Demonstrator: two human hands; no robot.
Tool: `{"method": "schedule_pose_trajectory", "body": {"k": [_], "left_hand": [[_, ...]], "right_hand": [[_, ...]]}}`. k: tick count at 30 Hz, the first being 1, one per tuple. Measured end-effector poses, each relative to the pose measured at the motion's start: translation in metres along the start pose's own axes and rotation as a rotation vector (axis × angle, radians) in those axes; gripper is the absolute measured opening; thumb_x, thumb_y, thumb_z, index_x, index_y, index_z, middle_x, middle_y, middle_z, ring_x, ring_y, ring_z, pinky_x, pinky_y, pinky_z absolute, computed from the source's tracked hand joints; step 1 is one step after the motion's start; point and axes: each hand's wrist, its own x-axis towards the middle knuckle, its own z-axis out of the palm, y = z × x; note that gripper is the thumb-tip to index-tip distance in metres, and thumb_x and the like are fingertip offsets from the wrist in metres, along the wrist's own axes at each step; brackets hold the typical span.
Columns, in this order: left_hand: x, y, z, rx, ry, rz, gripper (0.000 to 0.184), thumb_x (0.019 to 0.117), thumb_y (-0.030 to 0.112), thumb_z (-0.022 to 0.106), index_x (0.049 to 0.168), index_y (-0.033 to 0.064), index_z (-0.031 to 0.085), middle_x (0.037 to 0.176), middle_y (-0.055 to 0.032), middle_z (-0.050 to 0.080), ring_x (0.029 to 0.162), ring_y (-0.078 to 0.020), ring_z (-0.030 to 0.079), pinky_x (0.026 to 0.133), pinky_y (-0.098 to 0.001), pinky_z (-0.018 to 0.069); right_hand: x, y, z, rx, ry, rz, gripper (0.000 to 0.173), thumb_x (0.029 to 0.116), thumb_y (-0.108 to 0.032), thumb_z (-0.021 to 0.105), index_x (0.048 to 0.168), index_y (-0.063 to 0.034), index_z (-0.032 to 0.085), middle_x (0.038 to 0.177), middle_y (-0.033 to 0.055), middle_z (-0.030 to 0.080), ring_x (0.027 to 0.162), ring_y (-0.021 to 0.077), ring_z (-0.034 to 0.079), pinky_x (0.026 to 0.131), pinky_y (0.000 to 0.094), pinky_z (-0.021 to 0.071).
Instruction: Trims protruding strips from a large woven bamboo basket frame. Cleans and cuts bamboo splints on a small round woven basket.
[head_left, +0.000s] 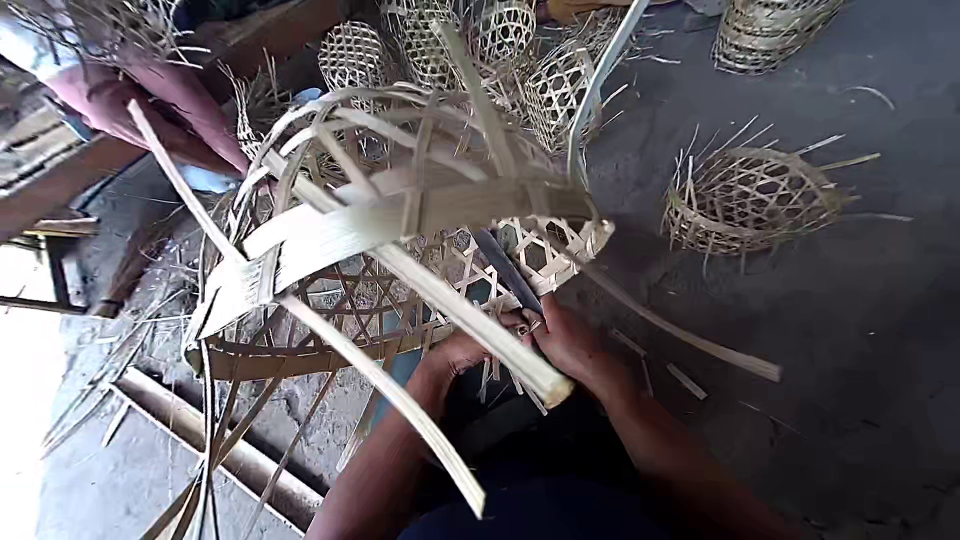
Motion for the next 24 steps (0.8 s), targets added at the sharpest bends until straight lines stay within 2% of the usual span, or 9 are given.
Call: {"method": "schedule_pose_trajectory", "body": {"k": [4,6,8,9,12,14,16,19,24], "left_hand": [[-0.018,0.008,-0.002,-0.124,0.179,0.163,0.022,0.1027,0.020,0.054,0.111,0.0074,0.069,0.073,0.0079,0.059,0.057,-0.0002,0.053,0.050,-0.0155,0.0435],[-0.029,0.029,-0.005,0.027,0.327,0.161,0.019,0.1015,0.015,0.057,0.109,0.0056,0.072,0.077,0.0068,0.064,0.057,0.0010,0.051,0.052,-0.0158,0.0423],[-0.032,0.042,-0.003,0.219,0.385,0.040,0.023,0.1040,0.013,0.053,0.109,0.0026,0.073,0.074,0.0026,0.067,0.057,-0.0025,0.057,0.054,-0.0193,0.0473],[-0.030,0.045,-0.001,0.285,0.357,-0.042,0.025,0.1066,0.016,0.051,0.112,0.0028,0.072,0.085,-0.0006,0.074,0.063,-0.0034,0.063,0.057,-0.0212,0.0506],[-0.016,0.047,0.011,0.230,0.220,-0.179,0.033,0.1106,0.024,0.043,0.120,0.0084,0.070,0.108,0.0011,0.077,0.072,0.0007,0.066,0.054,-0.0182,0.0457],[-0.006,0.035,0.015,-0.033,0.176,-0.126,0.034,0.1107,0.023,0.041,0.115,0.0060,0.070,0.095,-0.0013,0.076,0.074,-0.0038,0.068,0.059,-0.0190,0.0513],[0.000,0.018,0.012,-0.240,0.153,-0.056,0.029,0.1100,0.020,0.039,0.099,0.0087,0.063,0.078,0.0028,0.063,0.066,-0.0035,0.059,0.059,-0.0176,0.0500],[0.002,0.009,0.003,-0.374,0.099,-0.049,0.028,0.1086,0.019,0.040,0.092,0.0122,0.061,0.075,0.0048,0.059,0.060,-0.0018,0.054,0.056,-0.0162,0.0475],[0.006,0.008,-0.003,-0.297,0.023,-0.098,0.025,0.1077,0.016,0.039,0.095,0.0127,0.060,0.077,0.0054,0.061,0.059,-0.0005,0.053,0.055,-0.0155,0.0454]], "right_hand": [[-0.013,0.002,-0.009,0.037,0.081,-0.061,0.041,0.1105,-0.029,0.041,0.133,0.0028,0.052,0.102,0.0218,0.067,0.097,0.0343,0.068,0.090,0.0515,0.0529],[-0.026,-0.008,-0.026,-0.026,0.131,-0.048,0.042,0.1110,-0.029,0.041,0.136,0.0028,0.052,0.100,0.0246,0.067,0.096,0.0392,0.068,0.087,0.0554,0.0528],[-0.036,-0.014,-0.036,-0.087,0.192,-0.048,0.040,0.1110,-0.030,0.042,0.136,-0.0006,0.051,0.092,0.0230,0.067,0.090,0.0401,0.069,0.080,0.0572,0.0534],[-0.039,-0.016,-0.039,-0.107,0.220,-0.054,0.040,0.1110,-0.030,0.042,0.139,-0.0019,0.050,0.090,0.0225,0.067,0.088,0.0404,0.069,0.079,0.0579,0.0538],[-0.041,-0.020,-0.042,-0.122,0.297,-0.099,0.042,0.1108,-0.030,0.043,0.145,-0.0056,0.047,0.088,0.0210,0.068,0.083,0.0394,0.069,0.075,0.0577,0.0549],[-0.043,-0.018,-0.037,-0.105,0.326,-0.139,0.042,0.1103,-0.029,0.044,0.145,-0.0059,0.049,0.088,0.0197,0.068,0.081,0.0372,0.069,0.075,0.0559,0.0554],[-0.045,-0.009,-0.031,-0.065,0.264,-0.114,0.047,0.1102,-0.030,0.043,0.151,-0.0079,0.043,0.093,0.0205,0.069,0.085,0.0369,0.070,0.078,0.0557,0.0552],[-0.047,0.006,-0.016,-0.047,0.126,-0.049,0.050,0.1109,-0.031,0.039,0.156,-0.0087,0.039,0.101,0.0217,0.070,0.092,0.0382,0.070,0.084,0.0562,0.0545],[-0.032,0.005,0.001,-0.035,0.102,-0.028,0.046,0.1115,-0.030,0.037,0.146,0.0000,0.046,0.101,0.0231,0.069,0.096,0.0381,0.070,0.087,0.0533,0.0540]]}}
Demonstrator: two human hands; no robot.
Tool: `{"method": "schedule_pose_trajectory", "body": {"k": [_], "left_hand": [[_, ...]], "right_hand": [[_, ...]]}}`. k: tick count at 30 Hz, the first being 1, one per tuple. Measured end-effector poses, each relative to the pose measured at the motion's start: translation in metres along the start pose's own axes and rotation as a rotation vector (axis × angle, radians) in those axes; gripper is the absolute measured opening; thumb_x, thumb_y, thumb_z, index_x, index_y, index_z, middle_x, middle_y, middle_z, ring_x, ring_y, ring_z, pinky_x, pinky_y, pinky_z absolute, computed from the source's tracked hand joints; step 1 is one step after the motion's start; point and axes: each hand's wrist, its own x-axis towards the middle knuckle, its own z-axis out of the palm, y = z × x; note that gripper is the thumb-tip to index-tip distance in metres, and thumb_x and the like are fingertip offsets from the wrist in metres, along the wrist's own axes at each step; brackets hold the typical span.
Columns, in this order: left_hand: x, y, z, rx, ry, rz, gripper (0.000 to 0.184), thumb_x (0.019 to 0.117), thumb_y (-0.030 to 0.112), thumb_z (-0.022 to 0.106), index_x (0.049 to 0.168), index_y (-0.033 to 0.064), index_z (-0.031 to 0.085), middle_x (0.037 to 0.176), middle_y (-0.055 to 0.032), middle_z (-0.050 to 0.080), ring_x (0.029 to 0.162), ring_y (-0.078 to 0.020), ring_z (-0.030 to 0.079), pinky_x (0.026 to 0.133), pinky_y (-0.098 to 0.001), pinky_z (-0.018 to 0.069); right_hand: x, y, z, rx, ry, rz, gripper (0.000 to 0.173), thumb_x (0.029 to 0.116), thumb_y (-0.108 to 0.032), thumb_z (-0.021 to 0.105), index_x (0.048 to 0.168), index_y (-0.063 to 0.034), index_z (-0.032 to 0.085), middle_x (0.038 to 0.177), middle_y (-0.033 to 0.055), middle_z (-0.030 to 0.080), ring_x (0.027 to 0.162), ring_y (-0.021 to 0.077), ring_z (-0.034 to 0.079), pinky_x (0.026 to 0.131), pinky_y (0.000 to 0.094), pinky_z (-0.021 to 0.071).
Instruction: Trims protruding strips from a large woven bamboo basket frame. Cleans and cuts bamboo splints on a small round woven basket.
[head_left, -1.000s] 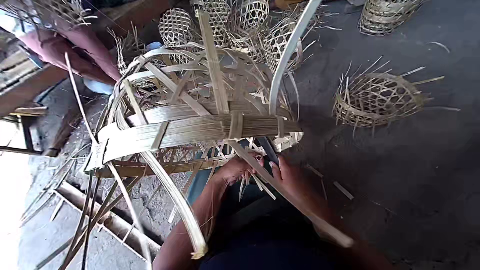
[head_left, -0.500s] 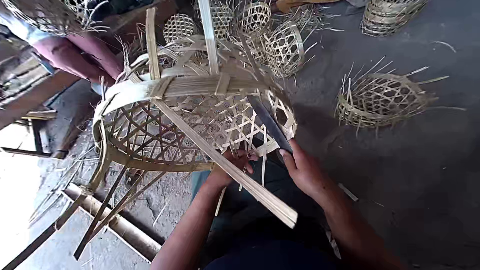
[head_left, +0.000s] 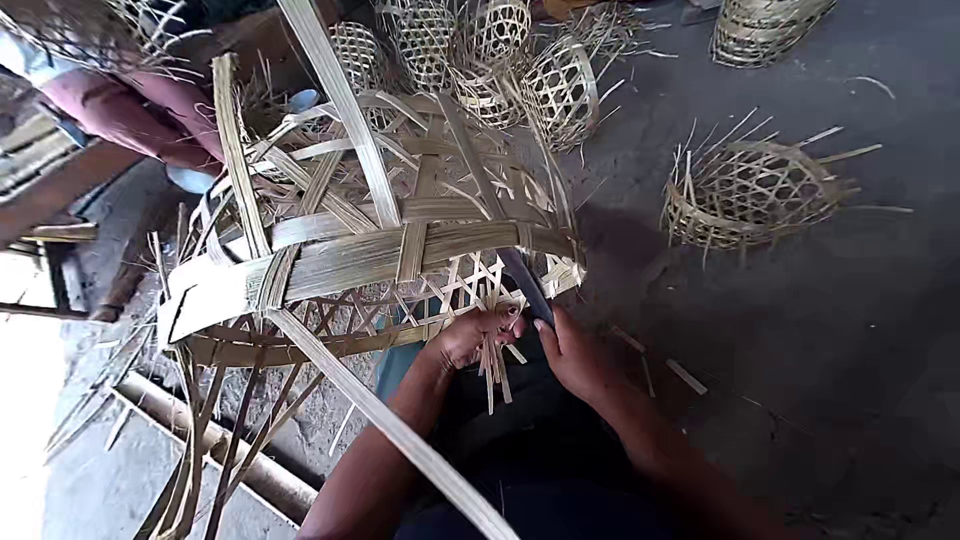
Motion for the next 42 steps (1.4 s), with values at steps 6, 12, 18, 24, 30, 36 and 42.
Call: {"method": "schedule_pose_trajectory", "body": {"k": [6,12,18,24,30,36,42], "left_hand": [[-0.007,-0.003,0.008,0.178,-0.072,0.019,0.024,0.1048,0.021,0.048,0.094,0.0125,0.067,0.074,0.0072,0.063,0.061,-0.0004,0.055,0.057,-0.0169,0.0466],[-0.038,0.030,0.012,0.435,0.195,0.247,0.026,0.1044,0.019,0.051,0.108,0.0071,0.074,0.062,0.0094,0.053,0.053,-0.0003,0.048,0.052,-0.0181,0.0427],[-0.019,0.036,0.030,0.349,0.171,-0.039,0.033,0.1105,0.021,0.042,0.127,0.0063,0.067,0.112,-0.0022,0.076,0.089,-0.0048,0.071,0.067,-0.0212,0.0544],[0.000,0.005,0.020,-0.002,0.126,0.031,0.023,0.1086,0.015,0.041,0.097,0.0110,0.060,0.075,0.0053,0.059,0.065,-0.0030,0.057,0.063,-0.0184,0.0511],[0.002,0.002,0.020,0.102,0.113,0.033,0.018,0.1055,0.010,0.048,0.094,0.0114,0.061,0.079,0.0056,0.059,0.065,-0.0011,0.054,0.064,-0.0158,0.0491],[0.001,-0.001,0.022,0.231,-0.008,0.030,0.020,0.1055,0.015,0.048,0.095,0.0107,0.064,0.074,0.0078,0.060,0.064,-0.0013,0.055,0.064,-0.0181,0.0486],[-0.032,0.032,0.019,0.341,0.215,0.308,0.024,0.1036,0.016,0.051,0.107,0.0072,0.072,0.064,0.0104,0.052,0.054,0.0010,0.046,0.054,-0.0162,0.0415]], "right_hand": [[0.028,0.001,0.001,0.101,-0.113,-0.010,0.039,0.1111,-0.029,0.041,0.133,0.0019,0.049,0.098,0.0153,0.067,0.096,0.0267,0.069,0.092,0.0453,0.0540],[0.003,-0.010,-0.046,-0.046,0.047,-0.016,0.041,0.1115,-0.032,0.040,0.137,-0.0012,0.050,0.097,0.0233,0.067,0.094,0.0398,0.068,0.085,0.0567,0.0531],[-0.004,-0.018,-0.050,-0.101,0.182,-0.081,0.043,0.1108,-0.029,0.043,0.148,-0.0071,0.046,0.092,0.0220,0.069,0.087,0.0405,0.070,0.080,0.0583,0.0546],[-0.016,0.004,-0.030,-0.064,0.035,-0.016,0.048,0.1110,-0.031,0.039,0.151,-0.0053,0.043,0.095,0.0225,0.069,0.087,0.0403,0.069,0.080,0.0576,0.0541],[-0.002,0.009,-0.008,-0.031,-0.008,0.027,0.044,0.1115,-0.028,0.037,0.137,0.0050,0.051,0.103,0.0239,0.068,0.101,0.0380,0.069,0.091,0.0530,0.0528],[0.028,0.010,-0.003,0.073,-0.115,0.034,0.036,0.1102,-0.022,0.042,0.133,0.0050,0.048,0.109,0.0220,0.065,0.108,0.0326,0.066,0.097,0.0491,0.0506],[0.007,0.003,-0.035,0.013,0.019,0.005,0.040,0.1109,-0.032,0.042,0.128,0.0020,0.053,0.097,0.0221,0.066,0.094,0.0371,0.067,0.085,0.0549,0.0524]]}}
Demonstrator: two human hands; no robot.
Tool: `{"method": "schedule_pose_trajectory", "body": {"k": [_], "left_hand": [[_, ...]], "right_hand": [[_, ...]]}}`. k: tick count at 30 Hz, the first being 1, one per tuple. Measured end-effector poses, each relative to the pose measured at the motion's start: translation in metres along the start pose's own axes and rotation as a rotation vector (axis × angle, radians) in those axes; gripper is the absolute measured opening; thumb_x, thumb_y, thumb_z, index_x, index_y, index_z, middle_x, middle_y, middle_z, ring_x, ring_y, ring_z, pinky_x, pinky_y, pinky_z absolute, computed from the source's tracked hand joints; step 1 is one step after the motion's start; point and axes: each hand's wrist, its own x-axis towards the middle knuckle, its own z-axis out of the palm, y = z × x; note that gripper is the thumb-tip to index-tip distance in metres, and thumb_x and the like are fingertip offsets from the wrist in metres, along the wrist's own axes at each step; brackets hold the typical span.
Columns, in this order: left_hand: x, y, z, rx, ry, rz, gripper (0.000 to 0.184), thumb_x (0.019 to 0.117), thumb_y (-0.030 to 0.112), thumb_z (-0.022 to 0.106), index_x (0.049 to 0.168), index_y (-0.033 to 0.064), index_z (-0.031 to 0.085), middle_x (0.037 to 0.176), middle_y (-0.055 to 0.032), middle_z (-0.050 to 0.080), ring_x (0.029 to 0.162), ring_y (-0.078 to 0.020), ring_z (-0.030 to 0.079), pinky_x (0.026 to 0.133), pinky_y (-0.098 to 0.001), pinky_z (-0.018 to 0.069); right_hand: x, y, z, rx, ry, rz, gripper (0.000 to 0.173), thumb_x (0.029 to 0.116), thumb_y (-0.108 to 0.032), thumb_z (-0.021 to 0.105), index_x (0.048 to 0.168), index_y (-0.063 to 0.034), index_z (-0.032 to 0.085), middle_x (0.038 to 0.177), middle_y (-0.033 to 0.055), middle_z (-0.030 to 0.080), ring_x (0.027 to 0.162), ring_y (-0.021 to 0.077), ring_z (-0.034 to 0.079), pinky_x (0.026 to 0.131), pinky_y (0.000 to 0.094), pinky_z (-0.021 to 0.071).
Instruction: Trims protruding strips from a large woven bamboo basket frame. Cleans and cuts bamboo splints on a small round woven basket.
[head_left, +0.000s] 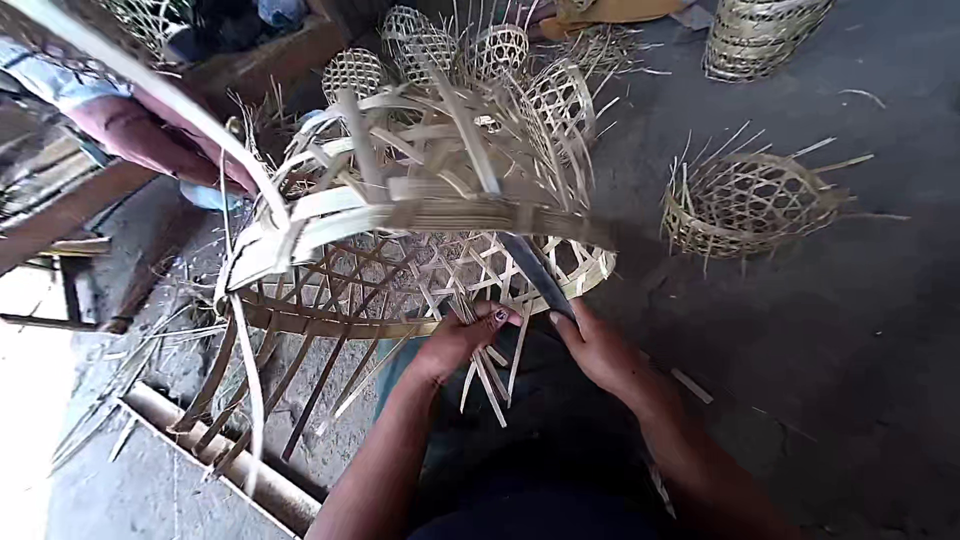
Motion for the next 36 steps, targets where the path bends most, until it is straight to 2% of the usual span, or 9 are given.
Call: {"method": "schedule_pose_trajectory", "body": {"k": [2,6,9,12,18,22,26,32,36], "left_hand": [[0.001,0.003,-0.003,0.189,0.067,-0.126,0.026,0.1060,0.013,0.049,0.108,0.0038,0.072,0.070,0.0035,0.065,0.058,-0.0024,0.056,0.055,-0.0195,0.0463],[0.012,0.000,0.007,0.121,-0.086,-0.330,0.036,0.1108,0.022,0.040,0.125,0.0078,0.069,0.115,-0.0014,0.076,0.089,-0.0041,0.071,0.062,-0.0211,0.0517],[0.020,-0.020,0.013,-0.254,-0.062,-0.346,0.029,0.1110,0.019,0.041,0.116,0.0031,0.064,0.089,-0.0036,0.072,0.074,-0.0089,0.069,0.064,-0.0229,0.0572],[0.024,-0.031,0.011,-0.374,-0.065,-0.339,0.021,0.1091,0.016,0.044,0.105,0.0064,0.062,0.075,0.0020,0.061,0.063,-0.0054,0.061,0.060,-0.0193,0.0534],[0.024,-0.036,0.012,-0.343,-0.077,-0.296,0.018,0.1065,0.013,0.049,0.096,0.0086,0.063,0.073,0.0033,0.058,0.062,-0.0030,0.057,0.060,-0.0163,0.0514],[0.022,-0.039,0.012,-0.225,-0.127,-0.279,0.017,0.1045,0.013,0.052,0.094,0.0110,0.065,0.072,0.0066,0.058,0.062,-0.0004,0.055,0.059,-0.0148,0.0491],[0.020,-0.040,0.011,-0.155,-0.247,-0.227,0.016,0.1034,0.015,0.053,0.098,0.0111,0.067,0.074,0.0077,0.063,0.064,-0.0014,0.058,0.061,-0.0178,0.0487],[-0.001,-0.020,-0.014,-0.147,0.011,-0.006,0.021,0.1027,0.025,0.059,0.108,0.0085,0.071,0.068,0.0099,0.056,0.058,0.0000,0.051,0.057,-0.0166,0.0458],[0.002,-0.004,-0.003,0.268,0.056,-0.184,0.026,0.1068,0.019,0.051,0.112,0.0036,0.072,0.083,0.0005,0.074,0.067,-0.0035,0.064,0.064,-0.0232,0.0515]], "right_hand": [[-0.007,-0.007,-0.009,-0.063,0.045,-0.023,0.039,0.1109,-0.031,0.043,0.132,0.0003,0.053,0.093,0.0224,0.066,0.090,0.0392,0.068,0.082,0.0573,0.0530],[-0.009,-0.018,-0.011,-0.128,0.099,-0.045,0.036,0.1111,-0.030,0.042,0.131,-0.0020,0.053,0.089,0.0202,0.066,0.086,0.0383,0.069,0.078,0.0560,0.0542],[-0.012,-0.013,-0.005,-0.120,0.106,-0.055,0.038,0.1110,-0.031,0.042,0.130,0.0007,0.054,0.090,0.0218,0.067,0.087,0.0394,0.069,0.079,0.0561,0.0544],[-0.019,0.005,0.007,-0.067,0.090,-0.065,0.047,0.1100,-0.032,0.041,0.144,-0.0003,0.048,0.092,0.0213,0.068,0.085,0.0376,0.069,0.077,0.0557,0.0550],[-0.022,0.018,0.043,-0.064,0.149,-0.070,0.046,0.1093,-0.027,0.041,0.144,0.0024,0.050,0.092,0.0224,0.071,0.086,0.0405,0.071,0.079,0.0560,0.0560],[0.001,-0.002,0.037,-0.064,-0.003,0.020,0.044,0.1106,-0.024,0.040,0.143,0.0049,0.048,0.112,0.0257,0.068,0.110,0.0382,0.067,0.098,0.0526,0.0506],[0.023,0.003,0.037,0.027,-0.050,0.008,0.045,0.1107,-0.025,0.042,0.145,0.0038,0.043,0.116,0.0243,0.066,0.114,0.0349,0.066,0.102,0.0506,0.0495],[0.003,0.002,0.014,0.015,0.084,-0.022,0.046,0.1106,-0.032,0.041,0.140,0.0027,0.050,0.103,0.0242,0.068,0.098,0.0379,0.068,0.090,0.0545,0.0530],[-0.010,-0.013,-0.006,-0.111,0.104,-0.044,0.045,0.1111,-0.031,0.041,0.141,0.0016,0.051,0.102,0.0262,0.068,0.099,0.0428,0.068,0.088,0.0589,0.0523]]}}
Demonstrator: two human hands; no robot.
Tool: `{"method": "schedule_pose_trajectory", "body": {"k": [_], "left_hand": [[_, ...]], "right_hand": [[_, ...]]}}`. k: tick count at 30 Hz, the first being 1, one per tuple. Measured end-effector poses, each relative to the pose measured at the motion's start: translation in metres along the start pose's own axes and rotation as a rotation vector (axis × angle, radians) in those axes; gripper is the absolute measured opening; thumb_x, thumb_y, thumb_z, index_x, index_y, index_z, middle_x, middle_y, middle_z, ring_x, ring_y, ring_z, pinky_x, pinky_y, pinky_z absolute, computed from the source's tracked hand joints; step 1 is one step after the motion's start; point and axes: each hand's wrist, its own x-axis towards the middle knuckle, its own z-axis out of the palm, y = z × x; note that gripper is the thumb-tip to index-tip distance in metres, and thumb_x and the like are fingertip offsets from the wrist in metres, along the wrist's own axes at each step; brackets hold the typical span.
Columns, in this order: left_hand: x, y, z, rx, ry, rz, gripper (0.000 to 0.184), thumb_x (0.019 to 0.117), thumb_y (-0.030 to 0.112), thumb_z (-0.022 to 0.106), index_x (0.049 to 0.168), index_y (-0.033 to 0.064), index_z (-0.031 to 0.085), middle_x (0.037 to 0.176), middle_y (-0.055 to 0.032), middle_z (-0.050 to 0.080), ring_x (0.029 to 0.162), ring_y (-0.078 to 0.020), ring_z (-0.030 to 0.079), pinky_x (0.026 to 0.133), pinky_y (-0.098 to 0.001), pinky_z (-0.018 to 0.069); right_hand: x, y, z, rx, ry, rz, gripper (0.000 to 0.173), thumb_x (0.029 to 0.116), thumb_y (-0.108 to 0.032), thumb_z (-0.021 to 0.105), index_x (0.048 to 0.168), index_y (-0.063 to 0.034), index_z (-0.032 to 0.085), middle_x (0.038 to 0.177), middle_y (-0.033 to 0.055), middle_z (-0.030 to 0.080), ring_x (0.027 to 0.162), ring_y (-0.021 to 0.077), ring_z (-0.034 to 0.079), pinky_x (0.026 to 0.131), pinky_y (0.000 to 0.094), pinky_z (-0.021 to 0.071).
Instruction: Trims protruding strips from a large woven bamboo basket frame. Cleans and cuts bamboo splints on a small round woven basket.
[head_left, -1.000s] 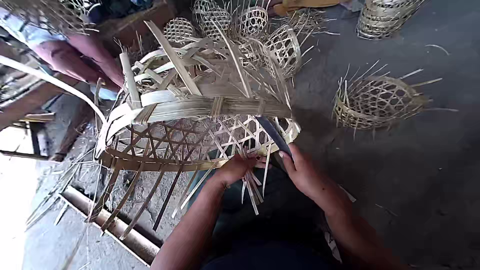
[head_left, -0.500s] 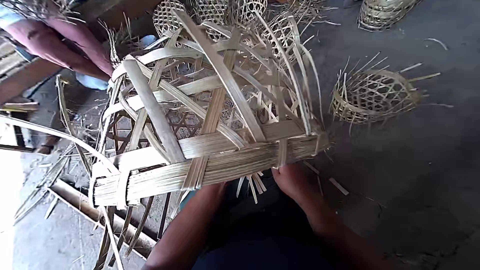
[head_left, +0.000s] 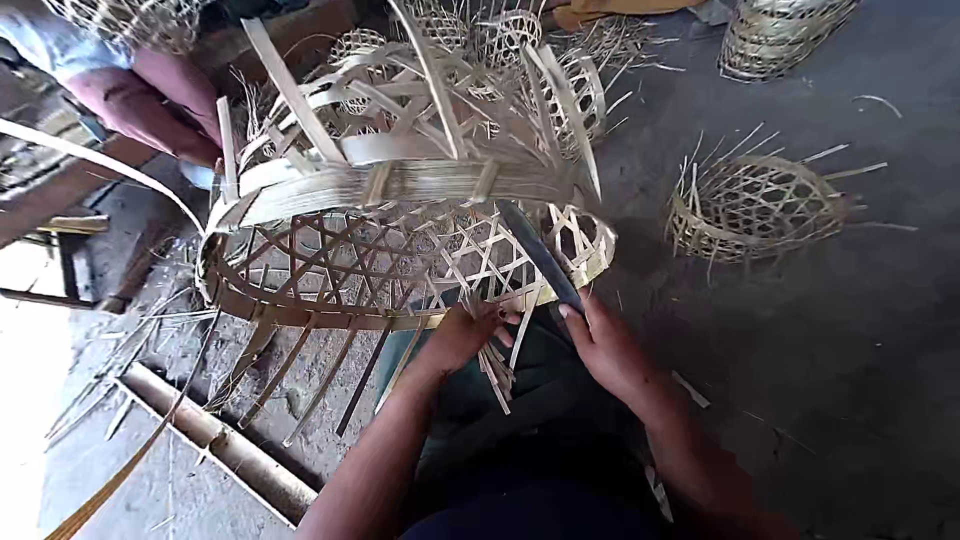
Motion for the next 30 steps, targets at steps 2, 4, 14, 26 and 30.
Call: {"method": "schedule_pose_trajectory", "body": {"k": [2,4,14,26,30], "left_hand": [[0.009,0.002,0.004,0.016,-0.053,-0.031,0.029,0.1087,0.021,0.047,0.112,0.0047,0.071,0.090,-0.0003,0.076,0.071,-0.0024,0.065,0.063,-0.0223,0.0486],[0.017,0.000,0.002,-0.030,-0.097,-0.065,0.030,0.1091,0.022,0.046,0.111,0.0066,0.072,0.091,0.0002,0.077,0.068,-0.0015,0.064,0.055,-0.0193,0.0440],[0.030,-0.020,0.019,-0.501,-0.258,-0.038,0.023,0.1084,0.017,0.044,0.103,0.0071,0.064,0.081,0.0021,0.066,0.070,-0.0044,0.062,0.065,-0.0189,0.0536],[0.033,-0.040,0.017,-0.552,-0.278,0.057,0.018,0.1045,0.013,0.049,0.095,0.0112,0.063,0.080,0.0049,0.063,0.070,-0.0028,0.058,0.068,-0.0185,0.0504],[0.030,-0.037,0.016,-0.353,-0.381,0.083,0.019,0.1037,0.017,0.050,0.093,0.0123,0.065,0.078,0.0077,0.064,0.071,-0.0027,0.060,0.069,-0.0210,0.0517]], "right_hand": [[-0.001,-0.003,-0.003,-0.028,0.016,-0.025,0.044,0.1110,-0.030,0.041,0.140,0.0017,0.051,0.100,0.0257,0.069,0.097,0.0425,0.069,0.086,0.0588,0.0533],[-0.002,-0.001,-0.001,-0.029,0.027,-0.031,0.044,0.1110,-0.029,0.041,0.138,0.0039,0.052,0.099,0.0253,0.068,0.095,0.0413,0.069,0.086,0.0570,0.0535],[-0.011,0.017,0.004,0.038,0.079,-0.052,0.045,0.1098,-0.033,0.042,0.137,0.0013,0.054,0.092,0.0214,0.069,0.084,0.0363,0.069,0.076,0.0554,0.0549],[0.003,-0.006,0.043,0.027,-0.083,0.067,0.041,0.1116,-0.030,0.038,0.131,0.0030,0.052,0.095,0.0206,0.068,0.093,0.0358,0.069,0.084,0.0509,0.0545],[0.023,-0.014,0.039,0.018,-0.186,0.137,0.040,0.1113,-0.028,0.039,0.128,0.0059,0.052,0.107,0.0226,0.066,0.106,0.0348,0.067,0.094,0.0497,0.0522]]}}
